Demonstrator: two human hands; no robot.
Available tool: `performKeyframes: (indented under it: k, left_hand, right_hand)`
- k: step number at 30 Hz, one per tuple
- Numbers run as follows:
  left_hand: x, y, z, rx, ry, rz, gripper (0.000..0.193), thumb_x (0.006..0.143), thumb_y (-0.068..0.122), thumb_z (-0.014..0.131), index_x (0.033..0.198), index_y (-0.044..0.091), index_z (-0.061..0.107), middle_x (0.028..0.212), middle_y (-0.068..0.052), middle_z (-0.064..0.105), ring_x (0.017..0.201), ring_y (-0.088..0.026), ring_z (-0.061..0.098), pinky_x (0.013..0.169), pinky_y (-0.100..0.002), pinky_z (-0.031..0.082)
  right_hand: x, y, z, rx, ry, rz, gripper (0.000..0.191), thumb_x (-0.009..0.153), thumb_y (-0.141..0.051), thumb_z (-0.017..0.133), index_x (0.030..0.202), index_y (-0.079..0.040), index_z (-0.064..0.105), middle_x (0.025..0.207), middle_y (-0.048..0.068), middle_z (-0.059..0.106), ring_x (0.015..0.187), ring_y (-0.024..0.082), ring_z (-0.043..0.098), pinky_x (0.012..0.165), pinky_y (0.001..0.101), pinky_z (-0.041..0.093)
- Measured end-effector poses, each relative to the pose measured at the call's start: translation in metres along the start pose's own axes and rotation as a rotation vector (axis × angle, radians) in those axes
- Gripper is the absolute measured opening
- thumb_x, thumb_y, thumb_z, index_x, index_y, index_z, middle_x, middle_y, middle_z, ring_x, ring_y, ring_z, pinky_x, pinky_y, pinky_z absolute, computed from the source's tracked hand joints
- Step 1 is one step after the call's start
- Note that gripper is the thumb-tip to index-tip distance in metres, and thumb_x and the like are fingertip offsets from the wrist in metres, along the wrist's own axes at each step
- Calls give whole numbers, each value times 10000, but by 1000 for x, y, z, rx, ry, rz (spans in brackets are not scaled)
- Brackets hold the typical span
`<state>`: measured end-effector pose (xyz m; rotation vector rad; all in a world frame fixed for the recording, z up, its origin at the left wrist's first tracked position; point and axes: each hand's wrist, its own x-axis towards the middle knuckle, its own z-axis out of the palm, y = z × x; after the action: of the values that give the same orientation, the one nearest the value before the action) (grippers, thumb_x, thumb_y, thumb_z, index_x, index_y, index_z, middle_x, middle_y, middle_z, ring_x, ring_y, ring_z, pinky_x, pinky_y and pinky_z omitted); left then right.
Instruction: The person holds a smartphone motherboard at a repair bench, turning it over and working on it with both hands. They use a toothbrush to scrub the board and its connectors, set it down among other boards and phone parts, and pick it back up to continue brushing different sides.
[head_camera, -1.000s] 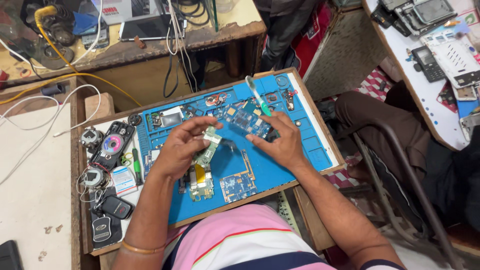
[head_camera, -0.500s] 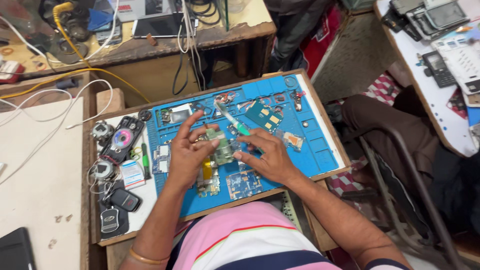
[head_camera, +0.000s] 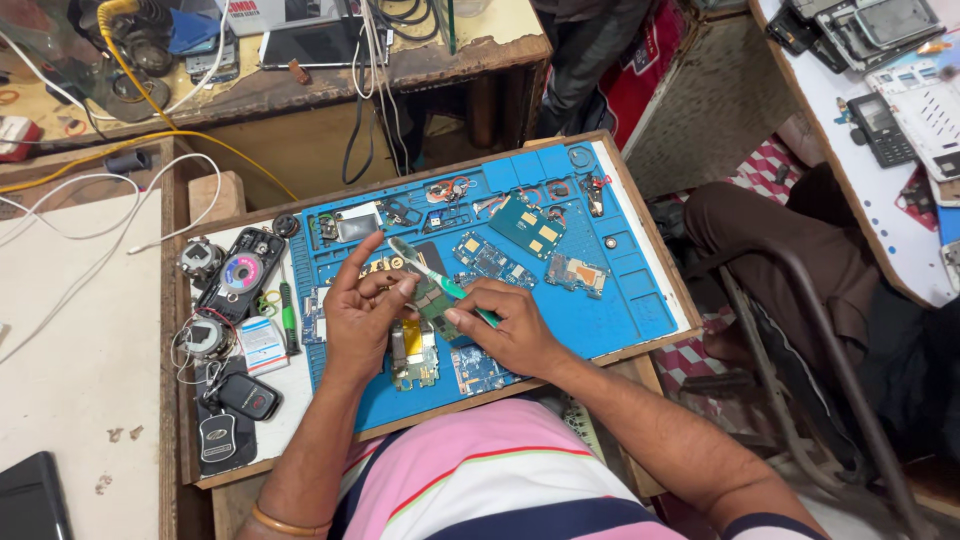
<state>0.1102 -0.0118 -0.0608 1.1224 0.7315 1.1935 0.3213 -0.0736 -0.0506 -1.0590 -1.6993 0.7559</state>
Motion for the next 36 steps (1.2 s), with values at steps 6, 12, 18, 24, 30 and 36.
performKeyframes:
  k: [6, 12, 18, 24, 30, 36]
  left_hand:
    - [2, -14, -8, -4, 1, -6, 346, 950, 75, 715, 1275, -2, 627, 1014, -115, 762, 861, -132, 731, 655, -253, 622]
    - [0, -19, -13, -22, -6, -3, 145, 974, 98, 709, 1079, 1, 690, 971, -112, 748, 818, -137, 723, 656, -273, 637]
    - [0, -21, -12, -33, 18, 12, 121, 970, 98, 714, 1041, 6, 682, 963, -103, 737, 816, -136, 722, 663, -280, 645]
    - [-2, -21, -10, -19, 34, 0, 111, 964, 99, 722, 1008, 5, 683, 909, -108, 739, 782, -150, 736, 664, -283, 652]
    - [-1, -22, -12, 23, 25, 30, 115, 953, 91, 743, 981, 4, 675, 864, -104, 739, 746, -163, 745, 668, -272, 629]
    - [-1, -22, -14, 30, 18, 14, 111, 949, 87, 741, 999, 5, 683, 866, -99, 738, 745, -164, 747, 670, -272, 627]
  right_hand:
    - [3, 7, -6, -56, -11, -84, 178, 964, -189, 729, 937, -13, 738, 878, 118, 702, 824, 213, 695, 767, 338, 551]
    - [1, 7, -7, -67, -8, -93, 181, 947, -187, 734, 950, -6, 736, 898, 130, 697, 834, 225, 702, 769, 339, 556]
    - [1, 3, -8, -70, -49, -40, 201, 895, -193, 774, 916, 2, 726, 846, 114, 675, 741, 194, 661, 676, 334, 524]
    - [0, 5, -9, -12, -42, -31, 177, 950, -179, 726, 911, -7, 725, 840, 83, 674, 739, 148, 646, 651, 301, 500]
    - [0, 11, -10, 31, -14, 4, 191, 973, -181, 708, 902, -5, 717, 824, 73, 666, 735, 138, 629, 655, 300, 490]
    - [0, 14, -9, 68, 12, 36, 199, 976, -171, 697, 883, 4, 713, 819, 72, 668, 732, 129, 616, 651, 300, 479]
